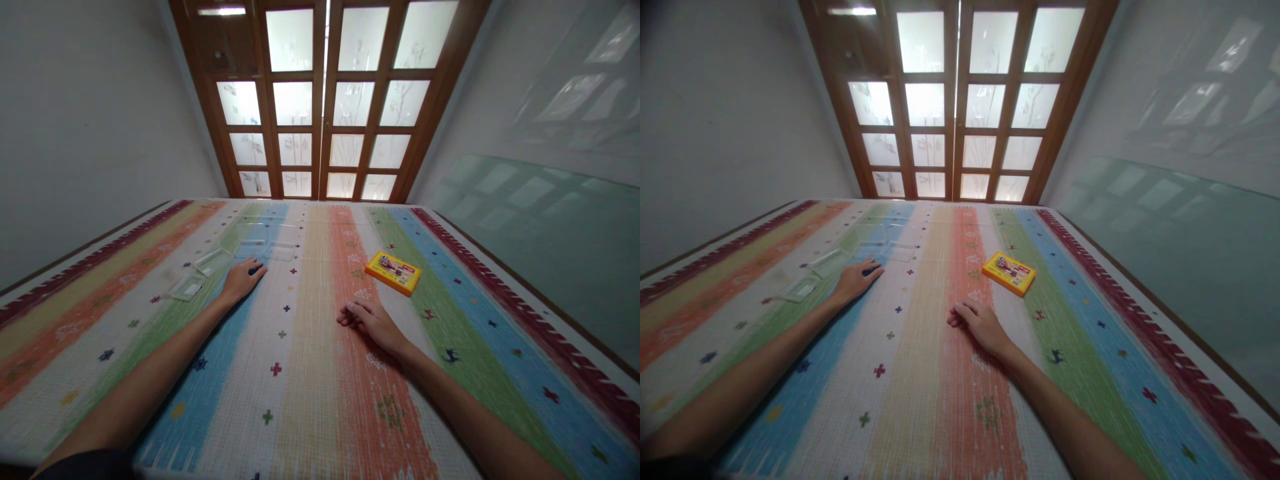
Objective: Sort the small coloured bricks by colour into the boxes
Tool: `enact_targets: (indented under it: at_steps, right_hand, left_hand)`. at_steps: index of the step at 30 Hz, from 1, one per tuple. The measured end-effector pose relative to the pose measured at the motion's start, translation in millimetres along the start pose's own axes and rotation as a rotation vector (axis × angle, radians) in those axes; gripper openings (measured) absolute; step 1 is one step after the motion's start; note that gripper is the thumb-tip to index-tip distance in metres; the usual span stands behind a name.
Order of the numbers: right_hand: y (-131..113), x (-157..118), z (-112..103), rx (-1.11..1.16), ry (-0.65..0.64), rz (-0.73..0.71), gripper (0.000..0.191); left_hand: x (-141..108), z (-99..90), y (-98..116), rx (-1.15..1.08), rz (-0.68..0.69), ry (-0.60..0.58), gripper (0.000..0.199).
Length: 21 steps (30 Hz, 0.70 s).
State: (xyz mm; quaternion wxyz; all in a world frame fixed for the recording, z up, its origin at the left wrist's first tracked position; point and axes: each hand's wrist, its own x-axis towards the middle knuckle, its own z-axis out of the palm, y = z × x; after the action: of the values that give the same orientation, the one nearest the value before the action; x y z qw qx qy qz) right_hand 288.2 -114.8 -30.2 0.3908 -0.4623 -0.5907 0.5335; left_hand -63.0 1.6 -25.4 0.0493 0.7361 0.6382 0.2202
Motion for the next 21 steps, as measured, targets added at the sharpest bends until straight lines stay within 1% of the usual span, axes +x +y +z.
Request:
enact_targets:
  at_steps: [6,11,15,18,21]
  right_hand:
    - [2,1,-1,0.001,0.001,-0.005,0.046]
    - [0,2,0,0.001,-0.007,-0.007,0.045]
    - [0,2,1,-0.002,0.001,-0.018,0.045]
    - [0,2,1,-0.008,0.0,-0.019,0.047]
    - [-1,2,2,-0.014,-0.004,-0.014,0.048]
  left_hand:
    - [2,-2.4,-2,-0.034,0.002,0.024,0.03]
    - [-4,-12.3,-10,-0.064,0.022,0.026,0.03]
    - [-10,-18.7,-14,-0.082,0.091,-0.018,0.041]
    - [-12,-16.9,-14,-0.037,0.196,-0.103,0.056]
    - [-10,-12.7,-15,0.02,0.256,-0.167,0.059]
